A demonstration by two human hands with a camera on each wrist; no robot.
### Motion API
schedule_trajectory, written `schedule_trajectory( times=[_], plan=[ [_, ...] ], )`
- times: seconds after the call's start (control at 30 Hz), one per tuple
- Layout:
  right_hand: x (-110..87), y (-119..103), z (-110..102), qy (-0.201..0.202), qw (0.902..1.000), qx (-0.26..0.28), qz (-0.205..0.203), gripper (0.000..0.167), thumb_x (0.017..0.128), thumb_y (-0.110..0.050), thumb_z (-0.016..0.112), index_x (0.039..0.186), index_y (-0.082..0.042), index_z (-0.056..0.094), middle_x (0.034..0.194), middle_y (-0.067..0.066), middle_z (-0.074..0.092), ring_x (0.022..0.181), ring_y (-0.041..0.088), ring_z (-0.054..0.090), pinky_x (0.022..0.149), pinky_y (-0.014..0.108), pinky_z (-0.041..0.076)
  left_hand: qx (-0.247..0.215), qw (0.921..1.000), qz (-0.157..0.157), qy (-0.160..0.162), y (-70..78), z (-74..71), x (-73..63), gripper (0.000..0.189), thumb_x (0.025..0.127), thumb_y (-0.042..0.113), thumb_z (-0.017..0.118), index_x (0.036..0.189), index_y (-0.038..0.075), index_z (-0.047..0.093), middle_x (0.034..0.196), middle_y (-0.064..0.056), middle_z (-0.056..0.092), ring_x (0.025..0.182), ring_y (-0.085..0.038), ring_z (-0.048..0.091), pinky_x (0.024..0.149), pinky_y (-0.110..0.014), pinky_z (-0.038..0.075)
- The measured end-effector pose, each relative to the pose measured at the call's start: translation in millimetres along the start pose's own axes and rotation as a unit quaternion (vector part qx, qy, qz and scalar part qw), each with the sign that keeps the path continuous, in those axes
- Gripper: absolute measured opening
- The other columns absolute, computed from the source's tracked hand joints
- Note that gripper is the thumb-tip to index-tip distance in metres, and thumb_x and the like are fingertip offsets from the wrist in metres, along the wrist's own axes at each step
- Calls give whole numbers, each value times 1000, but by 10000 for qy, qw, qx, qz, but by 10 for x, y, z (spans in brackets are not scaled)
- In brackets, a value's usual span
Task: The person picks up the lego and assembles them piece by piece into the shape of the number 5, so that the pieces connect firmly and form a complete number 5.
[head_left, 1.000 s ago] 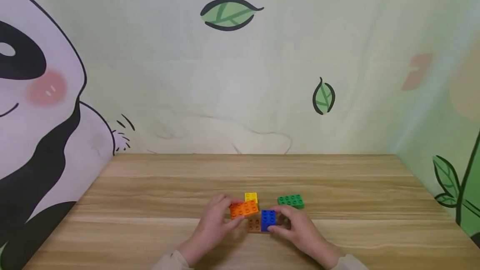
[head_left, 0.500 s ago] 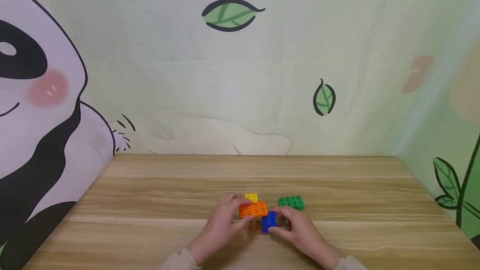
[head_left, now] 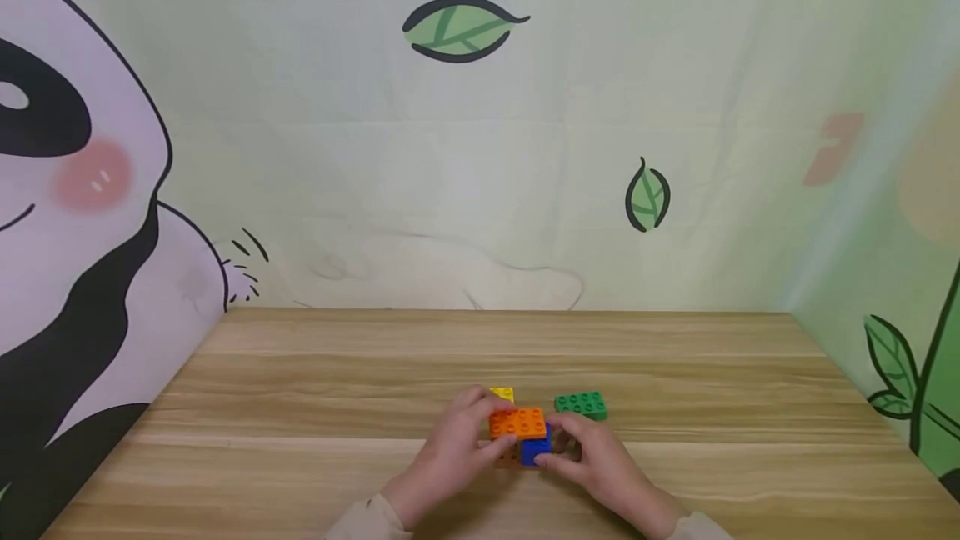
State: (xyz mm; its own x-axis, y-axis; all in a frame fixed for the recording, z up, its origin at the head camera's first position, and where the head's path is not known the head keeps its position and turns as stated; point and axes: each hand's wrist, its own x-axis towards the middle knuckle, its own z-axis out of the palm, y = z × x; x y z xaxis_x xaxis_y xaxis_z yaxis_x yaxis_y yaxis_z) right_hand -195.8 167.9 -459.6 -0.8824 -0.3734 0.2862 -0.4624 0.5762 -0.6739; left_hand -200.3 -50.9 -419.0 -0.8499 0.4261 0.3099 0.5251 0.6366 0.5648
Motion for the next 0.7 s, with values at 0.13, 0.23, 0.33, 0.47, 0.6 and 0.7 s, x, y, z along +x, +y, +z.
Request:
schedule_trajectory(
  times=[0.13,0.23,0.33,0.47,0.6,0.7],
  plan=[
    [0,0,1,7,10000,-6,18,39,82,-33,74,112,-9,64,92,-2,66,75,-2,54,61,18,47,-62,10000,14,-47,8,5,1,28,88,23,71,113,11,67,105,2,59,98,-13,56,87,-32,51],
    [4,-2,-3,-14,10000,10,48,40,83,-34,74,112,-9,64,91,-2,66,75,-2,54,61,18,47,-15,10000,30,-80,7,12,5,28,87,23,71,113,11,67,104,2,59,97,-13,56,87,-32,51],
    [8,-3,-8,-42,10000,15,75,40,83,-34,74,113,-9,64,92,-2,66,75,-2,54,61,18,47,32,9999,62,-137,5,19,12,28,88,23,70,113,12,67,103,2,59,97,-13,55,86,-30,50],
    [12,-5,-14,-75,9999,20,80,39,84,-34,73,113,-10,64,93,-2,66,76,-1,55,62,18,47,39,9997,84,-242,-5,26,24,28,89,24,69,114,12,67,104,3,58,97,-13,53,86,-29,50],
    [12,-10,-18,-76,9999,49,65,39,84,-35,73,113,-11,65,94,-2,66,76,-1,55,62,18,47,52,9993,153,-351,-16,11,33,28,90,25,67,115,13,66,105,2,58,98,-13,53,86,-29,50],
    [9,-15,-19,-67,9999,75,61,39,84,-35,73,112,-10,65,94,-2,66,76,-1,55,62,18,47,109,9988,226,-432,-18,-7,42,28,90,25,67,115,14,66,107,1,58,99,-14,53,87,-30,50]
  ],
)
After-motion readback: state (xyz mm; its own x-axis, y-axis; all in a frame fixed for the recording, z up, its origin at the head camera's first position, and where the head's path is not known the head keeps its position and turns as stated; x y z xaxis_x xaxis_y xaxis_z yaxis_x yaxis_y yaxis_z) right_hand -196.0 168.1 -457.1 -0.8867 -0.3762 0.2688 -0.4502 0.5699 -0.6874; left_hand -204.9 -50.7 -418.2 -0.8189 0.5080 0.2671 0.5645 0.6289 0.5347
